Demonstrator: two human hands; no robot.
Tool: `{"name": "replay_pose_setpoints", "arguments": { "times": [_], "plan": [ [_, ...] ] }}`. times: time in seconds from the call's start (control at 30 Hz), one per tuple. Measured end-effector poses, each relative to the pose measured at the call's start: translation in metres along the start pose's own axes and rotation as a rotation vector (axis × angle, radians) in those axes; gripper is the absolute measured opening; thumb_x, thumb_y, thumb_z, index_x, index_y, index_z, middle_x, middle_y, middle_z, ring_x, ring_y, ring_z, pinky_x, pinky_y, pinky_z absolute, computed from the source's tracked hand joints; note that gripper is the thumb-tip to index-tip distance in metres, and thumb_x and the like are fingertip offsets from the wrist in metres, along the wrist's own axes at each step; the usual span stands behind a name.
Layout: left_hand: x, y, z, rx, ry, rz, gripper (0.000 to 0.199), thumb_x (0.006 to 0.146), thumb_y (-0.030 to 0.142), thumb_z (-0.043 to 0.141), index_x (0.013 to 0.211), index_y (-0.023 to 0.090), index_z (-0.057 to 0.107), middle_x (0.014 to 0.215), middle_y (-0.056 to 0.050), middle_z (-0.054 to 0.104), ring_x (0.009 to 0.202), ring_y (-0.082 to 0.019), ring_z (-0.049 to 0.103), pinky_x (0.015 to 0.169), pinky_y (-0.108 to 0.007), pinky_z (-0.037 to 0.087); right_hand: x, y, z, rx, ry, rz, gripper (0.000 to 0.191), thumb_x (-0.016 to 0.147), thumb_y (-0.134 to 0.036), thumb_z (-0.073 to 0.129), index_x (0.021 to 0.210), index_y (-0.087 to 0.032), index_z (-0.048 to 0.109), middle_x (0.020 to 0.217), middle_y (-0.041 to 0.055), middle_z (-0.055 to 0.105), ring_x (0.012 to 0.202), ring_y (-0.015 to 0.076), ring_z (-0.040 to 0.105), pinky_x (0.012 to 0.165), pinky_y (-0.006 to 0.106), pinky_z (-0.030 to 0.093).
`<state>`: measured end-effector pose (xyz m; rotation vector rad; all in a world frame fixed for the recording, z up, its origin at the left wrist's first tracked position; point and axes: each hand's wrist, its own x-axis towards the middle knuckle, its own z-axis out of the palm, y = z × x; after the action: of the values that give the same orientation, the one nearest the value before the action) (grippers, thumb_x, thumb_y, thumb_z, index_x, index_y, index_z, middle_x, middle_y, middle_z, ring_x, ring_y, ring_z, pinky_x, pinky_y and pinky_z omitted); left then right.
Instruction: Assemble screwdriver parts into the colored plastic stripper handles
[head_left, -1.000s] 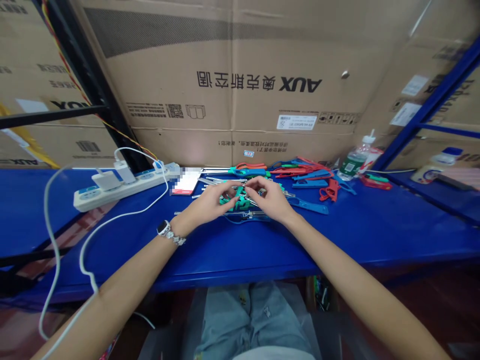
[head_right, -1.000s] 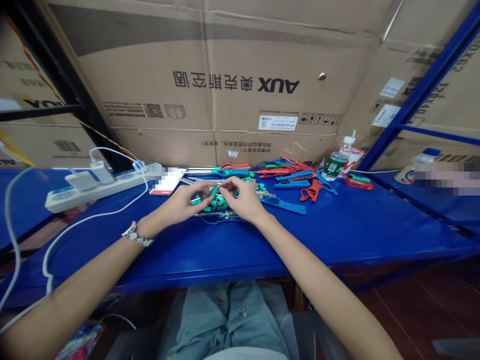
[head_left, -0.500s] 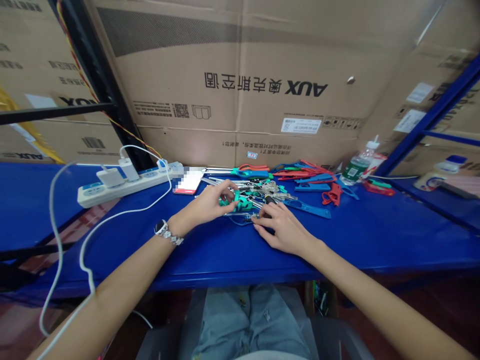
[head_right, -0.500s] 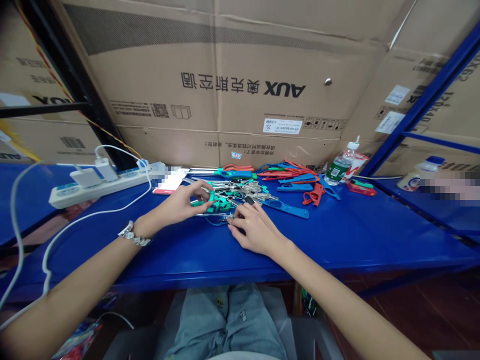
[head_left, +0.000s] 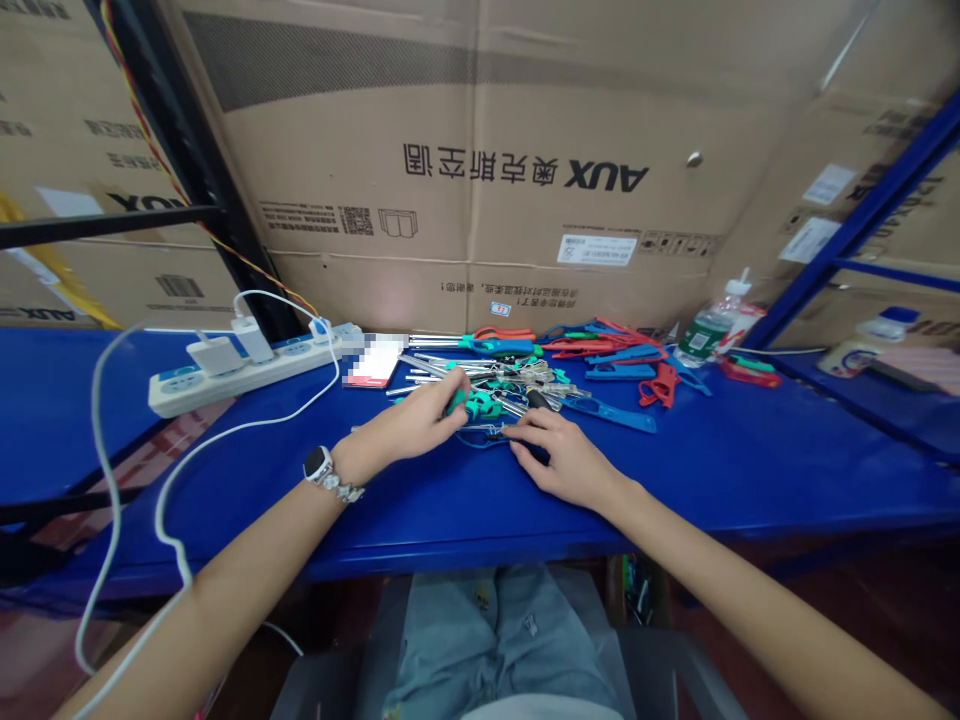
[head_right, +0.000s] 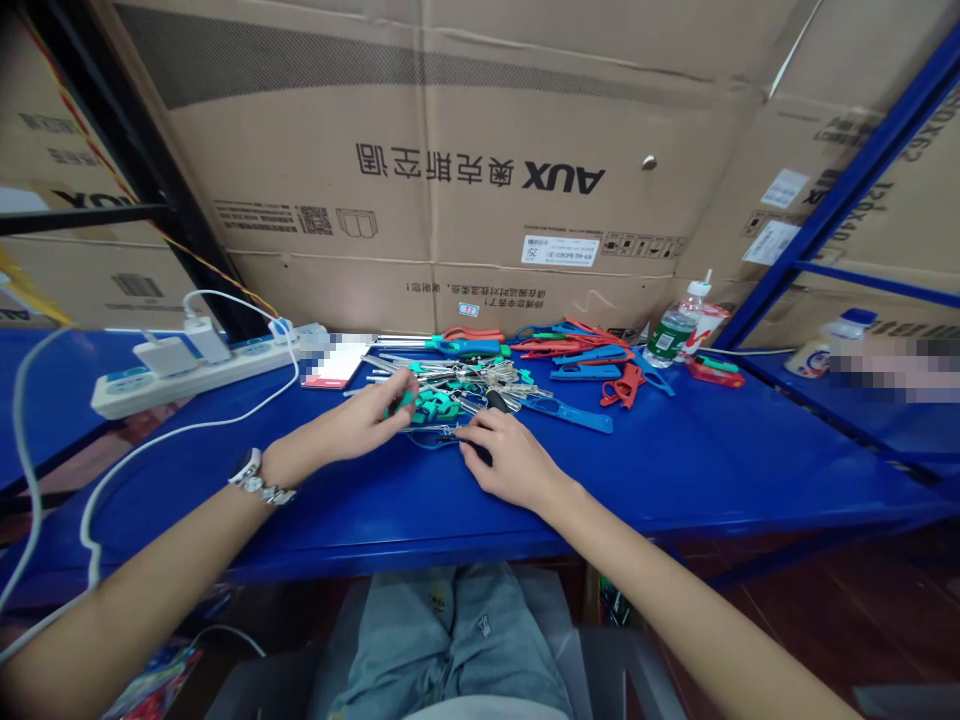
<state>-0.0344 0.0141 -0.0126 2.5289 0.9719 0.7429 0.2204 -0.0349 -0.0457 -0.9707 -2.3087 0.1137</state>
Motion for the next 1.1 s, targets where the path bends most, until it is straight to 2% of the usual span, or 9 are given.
{"name": "replay_pose_setpoints", "arguments": {
  "times": [0.13,0.33,0.47,0.57,0.8,1.1],
  "plan": [
    [0.0,0.008,0.004,0.043,-0.043,0.055,0.019,0.085,0.008,0.036,0.087,0.021,0.05,0.08,-0.002,0.058,0.072,-0.018,0.053,0.069,-0.034,0.042,0.0,-0.001,0.001,0.038,0.056,0.046,0.025,0.097,-0.017,0.055,0.11,-0.019,0.076,0.101,0.0096,0.075,0.094,0.0235,0.069,0.087,0.04,0.059],
    [-0.001,0.005,0.005,0.073,-0.122,0.111,0.022,0.078,0.013,0.052,0.092,0.019,0.068,0.088,-0.005,0.066,0.08,-0.021,0.062,0.075,-0.037,0.049,0.0,0.0,0.002,0.042,0.075,0.068,0.024,0.096,-0.017,0.055,0.104,-0.018,0.077,0.099,0.0097,0.076,0.093,0.0236,0.07,0.086,0.041,0.059],
    [0.001,-0.002,0.008,0.046,-0.12,0.123,0.013,0.087,0.024,0.06,0.089,0.02,0.072,0.099,-0.007,0.064,0.083,-0.02,0.063,0.079,-0.036,0.052,0.001,0.0,0.002,0.057,0.111,0.074,0.021,0.095,-0.016,0.056,0.098,-0.018,0.076,0.096,0.0093,0.077,0.091,0.0231,0.072,0.085,0.039,0.059],
    [0.004,-0.006,0.011,0.012,-0.13,0.127,0.015,0.091,0.03,0.063,0.089,0.021,0.076,0.099,-0.006,0.062,0.083,-0.018,0.063,0.078,-0.033,0.052,0.002,-0.001,0.002,0.067,0.122,0.09,0.019,0.093,-0.014,0.056,0.093,-0.019,0.074,0.092,0.0084,0.077,0.089,0.0225,0.073,0.084,0.037,0.059],
    [0.009,-0.009,0.018,0.031,-0.173,0.145,0.018,0.094,0.025,0.06,0.092,0.02,0.077,0.094,-0.006,0.065,0.082,-0.017,0.062,0.076,-0.03,0.051,0.002,-0.002,0.004,0.058,0.098,0.084,0.017,0.09,-0.013,0.058,0.086,-0.018,0.074,0.091,0.0085,0.075,0.086,0.0225,0.071,0.083,0.037,0.057],
    [0.008,-0.011,0.021,0.037,-0.173,0.155,0.014,0.094,0.022,0.063,0.094,0.019,0.076,0.095,-0.006,0.065,0.085,-0.019,0.063,0.079,-0.033,0.051,0.005,-0.002,0.005,0.093,0.094,0.125,0.016,0.088,-0.013,0.059,0.082,-0.018,0.073,0.088,0.0077,0.074,0.082,0.0221,0.07,0.078,0.037,0.056]
  ]
}}
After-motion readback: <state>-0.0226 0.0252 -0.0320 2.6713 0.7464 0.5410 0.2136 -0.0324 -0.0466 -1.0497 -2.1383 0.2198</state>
